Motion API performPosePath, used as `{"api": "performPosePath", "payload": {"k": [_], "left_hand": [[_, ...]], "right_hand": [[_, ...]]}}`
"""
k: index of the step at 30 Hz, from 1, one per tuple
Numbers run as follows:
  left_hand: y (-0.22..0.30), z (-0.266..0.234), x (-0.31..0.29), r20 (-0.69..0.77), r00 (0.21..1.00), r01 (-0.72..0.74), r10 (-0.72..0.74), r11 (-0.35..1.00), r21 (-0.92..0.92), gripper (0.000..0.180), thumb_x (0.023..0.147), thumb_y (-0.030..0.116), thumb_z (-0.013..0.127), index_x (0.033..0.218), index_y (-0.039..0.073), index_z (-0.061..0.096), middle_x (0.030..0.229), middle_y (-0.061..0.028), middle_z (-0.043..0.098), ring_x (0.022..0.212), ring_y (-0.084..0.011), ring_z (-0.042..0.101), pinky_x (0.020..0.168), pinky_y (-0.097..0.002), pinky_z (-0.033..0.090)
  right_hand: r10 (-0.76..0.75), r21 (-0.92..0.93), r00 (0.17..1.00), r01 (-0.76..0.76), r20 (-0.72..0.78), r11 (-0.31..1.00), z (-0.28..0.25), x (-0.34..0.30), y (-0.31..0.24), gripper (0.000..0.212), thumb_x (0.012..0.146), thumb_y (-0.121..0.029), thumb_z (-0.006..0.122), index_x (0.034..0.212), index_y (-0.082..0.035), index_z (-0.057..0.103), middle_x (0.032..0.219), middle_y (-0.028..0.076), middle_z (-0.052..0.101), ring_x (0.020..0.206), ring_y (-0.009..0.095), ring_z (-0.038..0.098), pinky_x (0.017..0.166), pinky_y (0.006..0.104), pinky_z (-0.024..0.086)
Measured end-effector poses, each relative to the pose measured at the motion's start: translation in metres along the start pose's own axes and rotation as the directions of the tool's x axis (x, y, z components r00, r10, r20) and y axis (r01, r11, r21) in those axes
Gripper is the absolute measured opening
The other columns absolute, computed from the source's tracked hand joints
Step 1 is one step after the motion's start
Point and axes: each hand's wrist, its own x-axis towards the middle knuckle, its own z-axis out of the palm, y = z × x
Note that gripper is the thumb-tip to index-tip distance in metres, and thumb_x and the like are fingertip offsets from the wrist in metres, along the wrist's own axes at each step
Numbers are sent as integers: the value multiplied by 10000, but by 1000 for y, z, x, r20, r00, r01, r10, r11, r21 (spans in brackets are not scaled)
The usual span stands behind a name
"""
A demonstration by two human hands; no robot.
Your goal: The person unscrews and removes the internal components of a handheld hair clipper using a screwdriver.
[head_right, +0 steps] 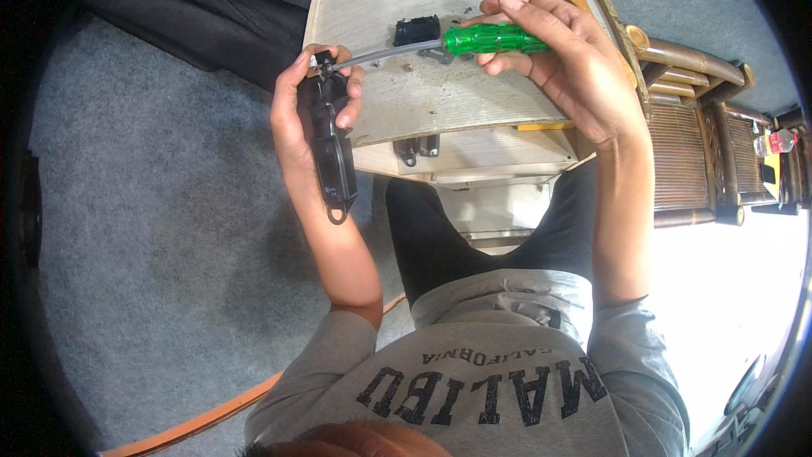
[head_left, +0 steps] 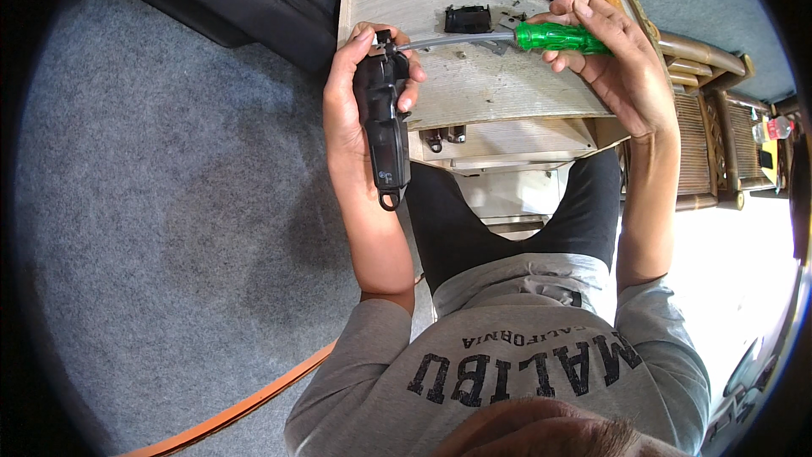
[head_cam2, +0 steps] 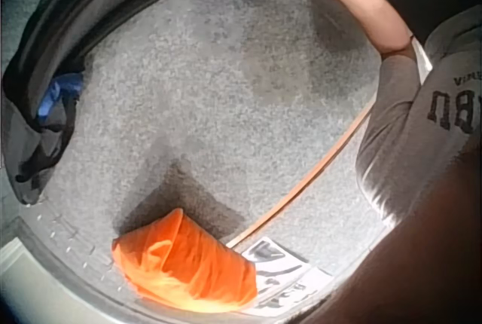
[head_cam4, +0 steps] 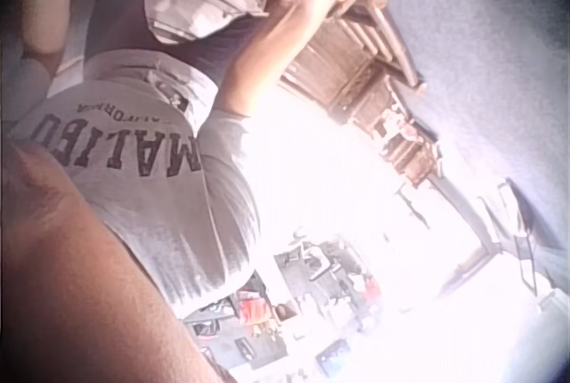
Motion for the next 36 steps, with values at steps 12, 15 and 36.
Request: {"api": "performPosePath", "payload": {"k": [12,15,36], "left_hand": [[0,1,0,4,1000,1,-2,1000,18,285,1035,319,673,1044,40,619,934,-101,644,760,-195,708,498,-266,494],[0,0,0,7,1000,-10,9,1000,14,268,1036,309,668,1031,47,611,934,-101,641,760,-194,707,500,-266,494],[2,2,-1,-33,999,-1,2,1000,8,315,1033,321,688,1077,13,638,955,-112,656,760,-202,708,495,-270,499]], "right_hand": [[36,-186,969,-83,-243,979,23,-8,-7,244,1089,-314,716,1078,-72,681,630,-61,521,481,9,391,447,208,250],[-8,-201,977,-36,-214,979,20,-7,-2,223,1092,-288,714,1140,-79,656,632,-79,478,487,15,358,457,224,231],[68,-218,977,-113,-203,969,17,-13,-12,305,1104,-379,654,1260,-125,590,749,-21,607,581,35,496,501,221,314]]}}
